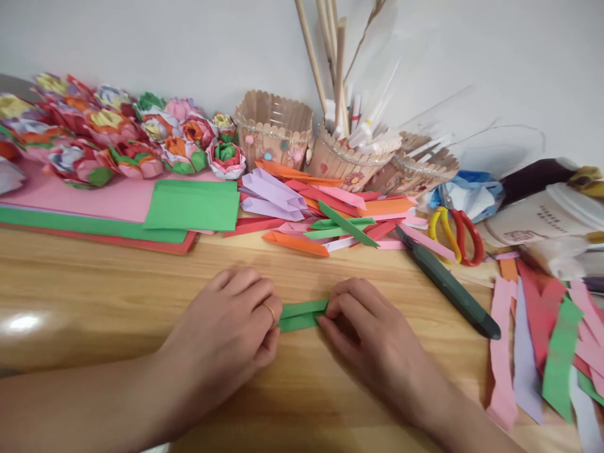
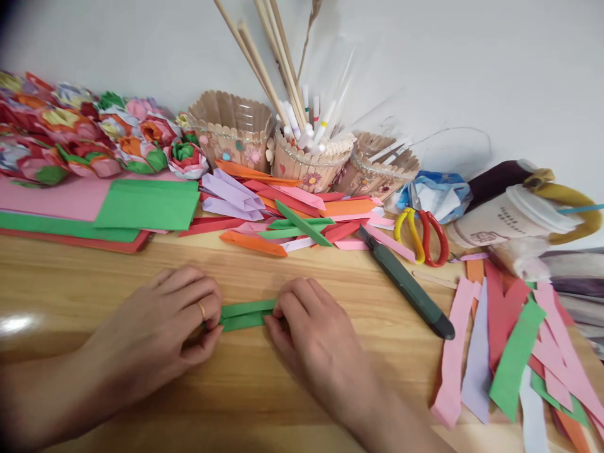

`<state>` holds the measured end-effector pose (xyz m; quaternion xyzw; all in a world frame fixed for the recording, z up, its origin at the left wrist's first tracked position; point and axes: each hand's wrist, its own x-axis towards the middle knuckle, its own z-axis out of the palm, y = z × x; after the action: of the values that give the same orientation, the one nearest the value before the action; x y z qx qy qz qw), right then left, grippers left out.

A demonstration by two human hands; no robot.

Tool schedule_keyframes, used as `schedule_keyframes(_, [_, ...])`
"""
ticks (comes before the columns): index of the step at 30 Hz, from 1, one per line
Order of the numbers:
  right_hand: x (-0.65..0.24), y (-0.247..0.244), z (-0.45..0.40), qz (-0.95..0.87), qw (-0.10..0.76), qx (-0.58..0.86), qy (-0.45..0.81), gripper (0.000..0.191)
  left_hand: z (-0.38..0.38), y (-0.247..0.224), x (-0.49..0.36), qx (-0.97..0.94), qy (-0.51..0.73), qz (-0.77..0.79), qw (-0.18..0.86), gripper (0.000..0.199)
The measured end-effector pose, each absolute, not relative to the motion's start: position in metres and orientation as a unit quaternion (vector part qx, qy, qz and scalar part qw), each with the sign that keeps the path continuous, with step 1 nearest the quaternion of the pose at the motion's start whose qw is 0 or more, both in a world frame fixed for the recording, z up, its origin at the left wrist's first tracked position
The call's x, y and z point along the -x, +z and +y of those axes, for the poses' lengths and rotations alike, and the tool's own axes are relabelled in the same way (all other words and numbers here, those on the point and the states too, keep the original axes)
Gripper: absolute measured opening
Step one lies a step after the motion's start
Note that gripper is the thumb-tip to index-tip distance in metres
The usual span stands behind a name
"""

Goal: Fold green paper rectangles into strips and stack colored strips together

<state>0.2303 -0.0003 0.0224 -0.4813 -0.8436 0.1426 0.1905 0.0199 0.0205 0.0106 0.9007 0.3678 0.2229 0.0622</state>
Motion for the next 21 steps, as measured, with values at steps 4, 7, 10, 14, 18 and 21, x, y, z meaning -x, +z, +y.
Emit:
schedule_keyframes(4, [-0.231,0.019,-0.001,-0.850,0.202,0.468,0.134,0.013,0.021,0.010,-0.018,-0.921,0.255,0.295,0.025,0.032])
schedule_keyframes(7, [-0.234,0.019,-0.003,-0.846,0.210,0.471,0.135,0.016,0.017,0.006,-0.012,-0.940,0.239,0.243,0.025,0.038])
schedule_keyframes(10, [-0.239,0.021,-0.008,-0.859,0.220,0.454,0.086,0.020,0.012,0.001,-0.005,-0.946,0.212,0.243,0.023,0.037])
schedule_keyframes(14, [-0.238,0.024,-0.020,-0.917,0.168,0.362,0.016,0.030,0.010,0.001,0.000,-0.959,0.177,0.223,-0.007,0.032])
schedule_keyframes(18, [-0.234,0.021,-0.026,-0.923,0.100,0.372,0.010,0.036,0.014,0.003,0.002,-0.963,0.155,0.219,0.006,0.033])
schedule_keyframes(21, [-0.233,0.019,-0.027,-0.922,0.085,0.377,0.021,0.038,0.017,0.002,0.003,-0.962,0.153,0.225,0.031,0.036])
